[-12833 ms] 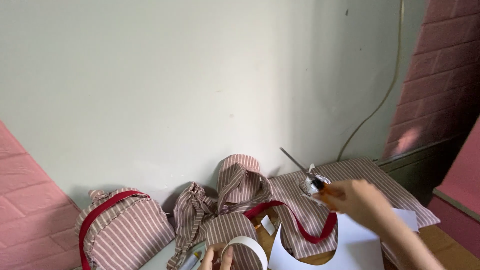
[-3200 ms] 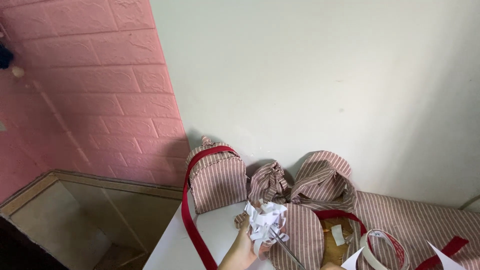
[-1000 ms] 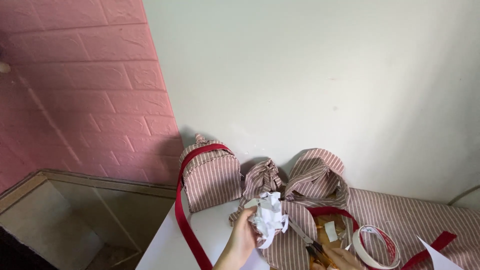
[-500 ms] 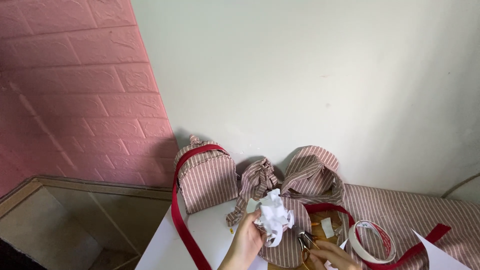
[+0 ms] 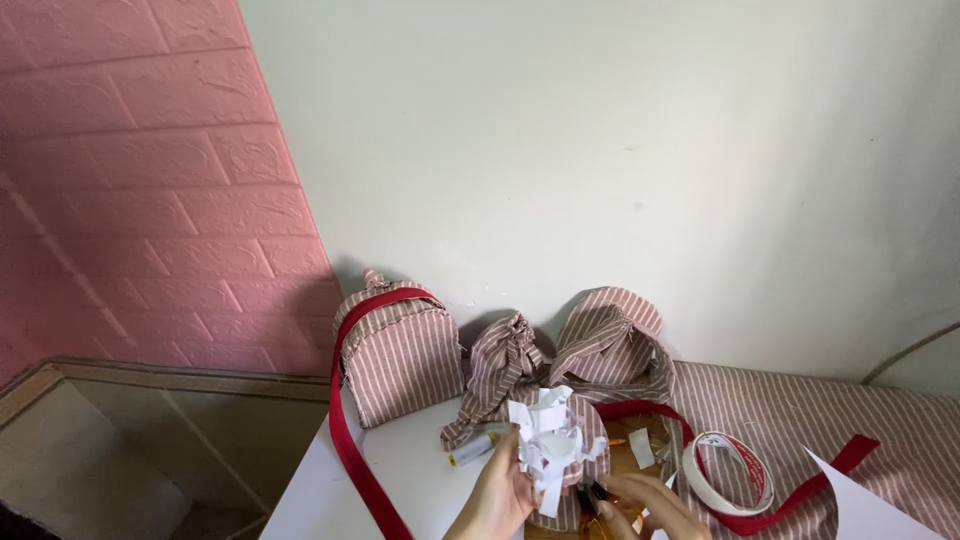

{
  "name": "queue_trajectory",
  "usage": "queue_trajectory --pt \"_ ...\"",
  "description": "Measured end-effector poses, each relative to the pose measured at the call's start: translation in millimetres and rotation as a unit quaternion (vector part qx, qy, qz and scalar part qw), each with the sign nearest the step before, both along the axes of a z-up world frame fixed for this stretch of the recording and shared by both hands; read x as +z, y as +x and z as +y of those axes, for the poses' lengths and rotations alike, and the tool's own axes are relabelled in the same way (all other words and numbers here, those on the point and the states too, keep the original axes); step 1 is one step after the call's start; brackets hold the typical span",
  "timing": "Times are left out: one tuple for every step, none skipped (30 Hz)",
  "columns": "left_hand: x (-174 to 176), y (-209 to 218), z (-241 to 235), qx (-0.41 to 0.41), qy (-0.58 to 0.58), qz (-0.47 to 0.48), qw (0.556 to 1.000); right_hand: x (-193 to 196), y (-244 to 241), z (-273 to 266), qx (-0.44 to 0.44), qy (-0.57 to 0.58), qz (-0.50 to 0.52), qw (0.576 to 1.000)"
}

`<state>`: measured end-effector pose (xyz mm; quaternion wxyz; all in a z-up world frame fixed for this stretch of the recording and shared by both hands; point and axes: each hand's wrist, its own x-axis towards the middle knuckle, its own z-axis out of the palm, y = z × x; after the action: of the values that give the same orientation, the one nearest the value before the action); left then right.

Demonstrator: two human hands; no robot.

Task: Cutting fabric components and applying adhesive tape to prepare for sewing a small bag.

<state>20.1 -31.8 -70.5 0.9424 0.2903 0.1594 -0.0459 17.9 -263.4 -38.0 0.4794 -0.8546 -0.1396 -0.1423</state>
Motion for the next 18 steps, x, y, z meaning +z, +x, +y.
queue_trajectory --pt "16 -7 -6 -0.018 -0.002 -0.014 1.000 1 -1 0 0.006 -0.005 0.000 1.000" --pt "18 -8 -10 -0.019 -0.003 -0.013 1.000 -1 1 0 0.005 -0.006 0.000 1.000" --pt "21 -10 -14 -0.017 0.023 -0.029 0.999 -4 2 0 0.024 0.026 -0.012 0.999" --pt "24 -11 -19 -0.016 0.049 -0.045 0.998 -7 3 0 0.043 0.057 -0.024 0.997" --pt "24 -10 -20 -0.016 0.049 -0.045 0.998 -12 6 0 0.042 0.056 -0.023 0.997" --pt "25 -9 -21 -0.032 0.080 -0.028 0.996 -17 8 0 0.033 0.053 0.001 0.998" --pt "25 -7 -22 -0.048 0.111 -0.011 0.993 -22 11 0 0.023 0.050 0.025 0.998" --pt "26 -9 -23 -0.049 0.111 -0.011 0.993 -21 9 3 0.023 0.050 0.025 0.998" --pt "28 -11 -24 -0.076 0.122 -0.029 0.989 -21 8 6 -0.005 0.082 0.043 0.996" --pt "30 -12 -26 -0.104 0.133 -0.046 0.985 -20 7 9 -0.033 0.113 0.061 0.991" --pt "32 -13 -27 -0.105 0.133 -0.046 0.984 -27 12 6 -0.034 0.113 0.061 0.991" --pt "34 -14 -28 -0.110 0.143 -0.042 0.983 -33 17 3 -0.027 0.153 0.063 0.986" --pt "35 -15 -30 -0.115 0.152 -0.037 0.981 -40 21 -1 -0.020 0.193 0.066 0.979" --pt "34 -15 -30 -0.117 0.152 -0.036 0.981 -27 14 0 -0.022 0.193 0.066 0.979" --pt "34 -13 -30 -0.112 0.140 -0.024 0.984 -14 8 1 -0.030 0.256 0.114 0.959" --pt "33 -11 -31 -0.106 0.128 -0.012 0.986 -1 3 1 -0.038 0.318 0.161 0.934" --pt "36 -12 -32 -0.110 0.129 -0.012 0.985 -3 6 -2 -0.042 0.319 0.160 0.933" --pt "38 -13 -32 -0.110 0.153 0.017 0.982 -4 9 -5 -0.037 0.329 0.152 0.931"
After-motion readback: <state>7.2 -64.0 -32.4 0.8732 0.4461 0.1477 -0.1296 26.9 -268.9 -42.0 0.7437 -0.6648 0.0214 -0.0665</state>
